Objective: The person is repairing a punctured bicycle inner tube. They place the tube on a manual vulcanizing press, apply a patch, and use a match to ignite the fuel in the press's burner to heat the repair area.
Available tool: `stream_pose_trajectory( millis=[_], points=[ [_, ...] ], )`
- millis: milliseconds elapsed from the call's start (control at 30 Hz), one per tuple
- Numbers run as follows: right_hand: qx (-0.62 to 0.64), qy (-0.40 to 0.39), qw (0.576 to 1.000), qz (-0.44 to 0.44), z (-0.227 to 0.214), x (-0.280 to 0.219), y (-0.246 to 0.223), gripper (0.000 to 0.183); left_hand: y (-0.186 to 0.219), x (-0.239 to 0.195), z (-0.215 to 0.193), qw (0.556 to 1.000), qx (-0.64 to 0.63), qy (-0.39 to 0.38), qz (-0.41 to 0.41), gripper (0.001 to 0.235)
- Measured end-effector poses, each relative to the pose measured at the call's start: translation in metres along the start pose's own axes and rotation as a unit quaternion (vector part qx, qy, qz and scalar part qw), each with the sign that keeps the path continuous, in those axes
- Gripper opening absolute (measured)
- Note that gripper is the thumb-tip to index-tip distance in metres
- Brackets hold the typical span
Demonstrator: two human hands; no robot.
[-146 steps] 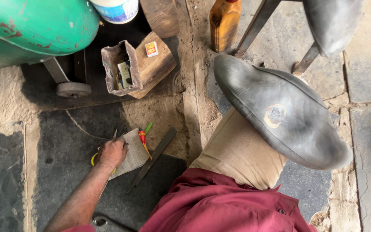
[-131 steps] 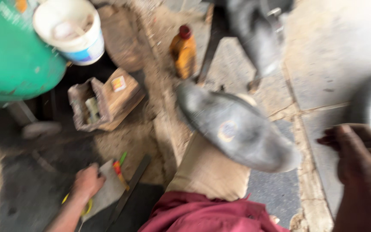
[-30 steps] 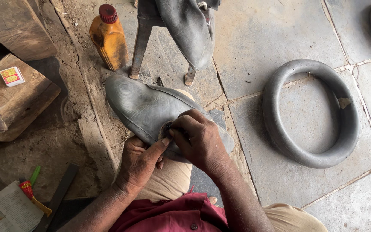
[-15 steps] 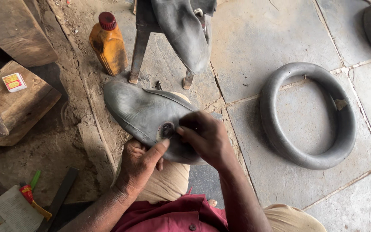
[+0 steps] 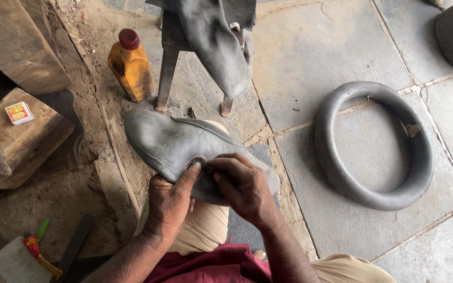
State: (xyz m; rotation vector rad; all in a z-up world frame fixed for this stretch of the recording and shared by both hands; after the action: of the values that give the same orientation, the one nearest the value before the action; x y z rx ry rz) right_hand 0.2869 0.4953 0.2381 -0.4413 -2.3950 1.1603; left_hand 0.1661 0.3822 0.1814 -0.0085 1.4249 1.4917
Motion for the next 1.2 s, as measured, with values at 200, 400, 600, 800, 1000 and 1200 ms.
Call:
stream_pose_trajectory(
  millis=[200, 400, 600, 800, 1000, 1200],
  points=[
    [-0.006, 0.003, 1.000, -0.002, 0.003, -0.001, -0.002, 0.028, -0.004, 0.006, -0.002, 0.999, 0.036, 0.023, 0.004, 0.030],
    [0.031, 0.024, 0.998, -0.045, -0.002, -0.003, 0.001, 0.026, -0.003, 0.004, 0.001, 0.985, 0.145, 0.094, -0.013, 0.046],
    [0.024, 0.037, 0.999, -0.020, -0.007, -0.006, -0.009, 0.026, -0.005, 0.007, 0.005, 0.995, 0.049, 0.088, -0.016, 0.026],
    [0.069, 0.109, 0.991, 0.027, -0.028, -0.009, -0.017, 0.022, -0.001, 0.015, 0.008, 0.995, -0.006, 0.092, -0.030, 0.018],
    [0.020, 0.198, 0.980, -0.010, -0.093, -0.031, -0.010, 0.019, 0.033, 0.051, 0.042, 0.997, -0.009, 0.002, 0.071, 0.031],
    [-0.004, 0.278, 0.958, 0.073, -0.158, -0.087, 0.039, 0.019, 0.012, 0.082, 0.102, 0.997, 0.030, -0.063, 0.018, 0.038]
  ],
)
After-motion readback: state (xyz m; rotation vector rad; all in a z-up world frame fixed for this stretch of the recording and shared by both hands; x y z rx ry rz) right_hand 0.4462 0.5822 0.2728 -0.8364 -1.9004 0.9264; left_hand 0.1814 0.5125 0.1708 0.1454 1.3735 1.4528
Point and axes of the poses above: each hand's wrist, its own x-axis towards the middle knuckle, its own z-axis out of the palm, y = z × x, the point moved 2 cm from there along x, towards the middle knuckle, and after that the axes turned 12 degrees about -z, right-handed, at the moved point
